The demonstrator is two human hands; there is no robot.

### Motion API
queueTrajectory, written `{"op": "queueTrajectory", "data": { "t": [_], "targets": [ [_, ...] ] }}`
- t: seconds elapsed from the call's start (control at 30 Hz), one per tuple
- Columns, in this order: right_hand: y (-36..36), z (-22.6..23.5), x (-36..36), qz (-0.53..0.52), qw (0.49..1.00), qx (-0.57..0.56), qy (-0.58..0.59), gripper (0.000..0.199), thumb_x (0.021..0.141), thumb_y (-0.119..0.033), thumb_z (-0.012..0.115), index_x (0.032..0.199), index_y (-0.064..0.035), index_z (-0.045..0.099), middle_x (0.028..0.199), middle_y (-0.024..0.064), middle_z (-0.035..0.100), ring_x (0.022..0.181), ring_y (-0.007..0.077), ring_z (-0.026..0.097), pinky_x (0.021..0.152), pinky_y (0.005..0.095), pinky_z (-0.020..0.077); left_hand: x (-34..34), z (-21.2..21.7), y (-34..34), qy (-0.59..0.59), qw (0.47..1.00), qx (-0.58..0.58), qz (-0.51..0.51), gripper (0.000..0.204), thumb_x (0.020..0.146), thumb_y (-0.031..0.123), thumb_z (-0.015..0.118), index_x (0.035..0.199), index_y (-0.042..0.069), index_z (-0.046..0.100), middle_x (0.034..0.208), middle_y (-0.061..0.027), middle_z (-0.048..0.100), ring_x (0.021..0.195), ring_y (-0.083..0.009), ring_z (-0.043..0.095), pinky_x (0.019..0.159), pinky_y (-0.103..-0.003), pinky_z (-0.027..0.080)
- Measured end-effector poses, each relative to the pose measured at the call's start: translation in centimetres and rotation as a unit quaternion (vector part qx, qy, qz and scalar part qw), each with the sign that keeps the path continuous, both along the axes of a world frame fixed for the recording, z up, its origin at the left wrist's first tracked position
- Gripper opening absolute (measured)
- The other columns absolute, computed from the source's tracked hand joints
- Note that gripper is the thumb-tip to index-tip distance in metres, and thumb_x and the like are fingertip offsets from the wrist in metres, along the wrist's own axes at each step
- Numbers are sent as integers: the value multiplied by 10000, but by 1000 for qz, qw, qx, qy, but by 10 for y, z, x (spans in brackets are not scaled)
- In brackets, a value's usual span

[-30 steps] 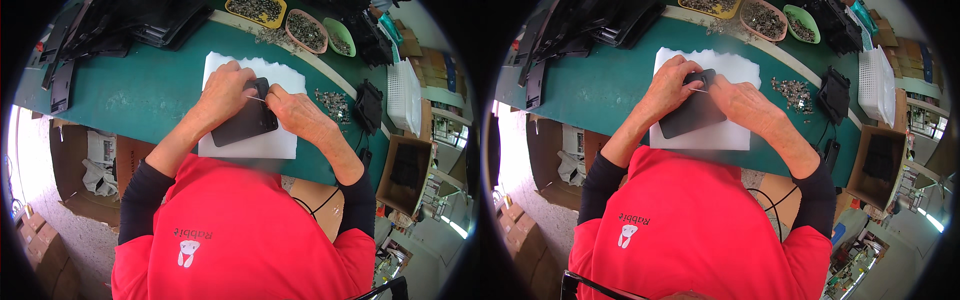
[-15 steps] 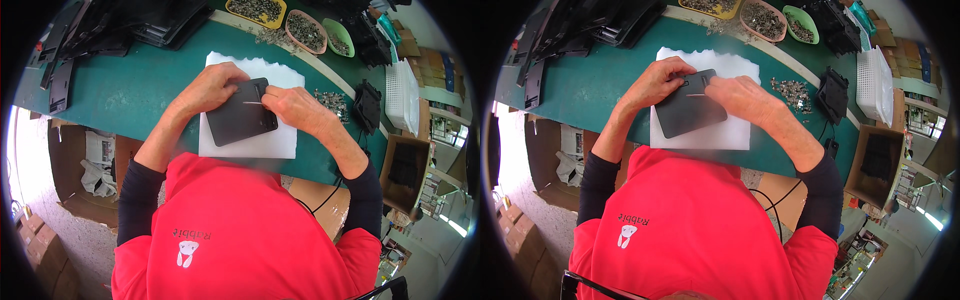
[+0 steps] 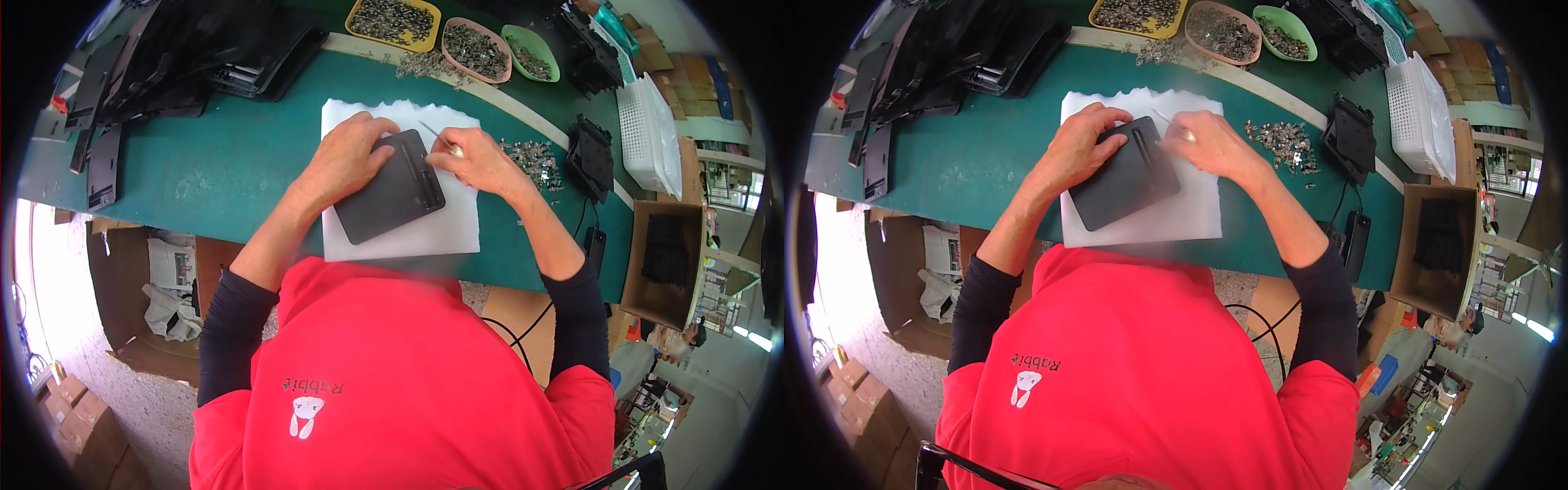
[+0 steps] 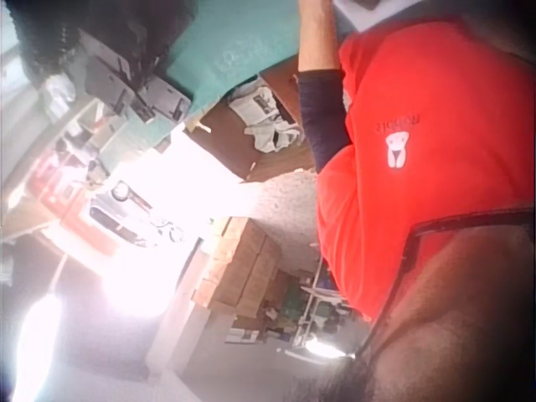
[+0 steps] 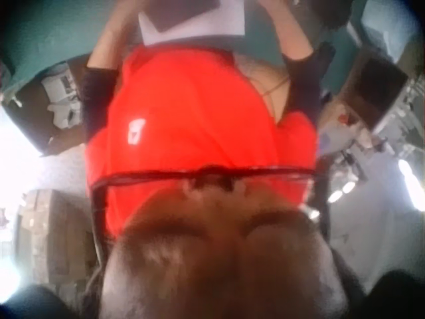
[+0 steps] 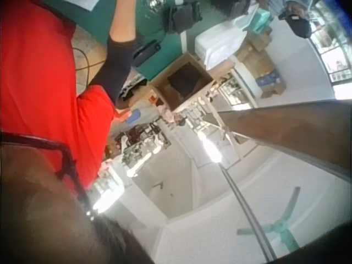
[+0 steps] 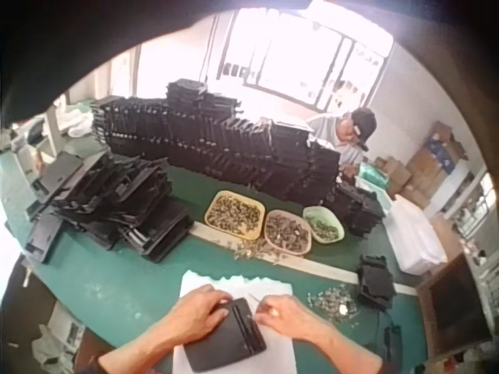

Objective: The person uses a screwdriver to fasten screws into a black rectangular electronic device placed on a white foam sheet. They repeatedly pick up screws from a nearby tray, insert them into the device, and tighten them. The person handles multiple similar devices, moving them aside after assembly.

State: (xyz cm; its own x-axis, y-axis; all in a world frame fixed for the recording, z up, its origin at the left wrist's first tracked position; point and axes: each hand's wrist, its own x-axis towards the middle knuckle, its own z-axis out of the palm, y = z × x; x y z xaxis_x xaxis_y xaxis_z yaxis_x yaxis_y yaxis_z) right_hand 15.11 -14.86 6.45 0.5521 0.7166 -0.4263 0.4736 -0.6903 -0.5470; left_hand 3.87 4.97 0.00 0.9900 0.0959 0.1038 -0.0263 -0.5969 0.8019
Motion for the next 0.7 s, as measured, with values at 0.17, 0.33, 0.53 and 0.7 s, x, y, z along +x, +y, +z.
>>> {"op": "queueTrajectory", "data": {
  "t": [0.17,0.33,0.53,0.7],
  "targets": [
    [-36,-16,-41,5,975,168,-144,278,903,-108,503,1138,-5,612,830,260,633,744,466,613,656,477,511,-10,2,-8,14,996,53,65,275,902,139,617,1169,112,680,885,-139,583,836,-317,602,765,-417,494],
    [-31,-16,-80,40,958,-19,-283,473,834,-73,548,1307,-78,568,783,135,668,699,305,689,623,414,557,-12,10,-24,9,989,111,102,303,904,213,637,1195,145,685,863,-120,570,818,-296,605,726,-406,496],
    [-32,-31,-87,30,934,10,-356,541,802,-1,581,1337,-81,564,709,88,626,566,257,637,506,350,521,-12,11,-28,11,986,131,103,330,882,276,679,1186,149,693,857,-106,590,813,-290,614,710,-395,501],
    [-30,-29,-87,42,932,-15,-359,551,792,-6,587,1339,-78,568,715,88,617,567,252,634,514,348,525,-11,12,-31,12,984,144,107,330,871,255,687,1178,133,695,867,-103,604,852,-289,614,738,-399,499]
  ]
}}
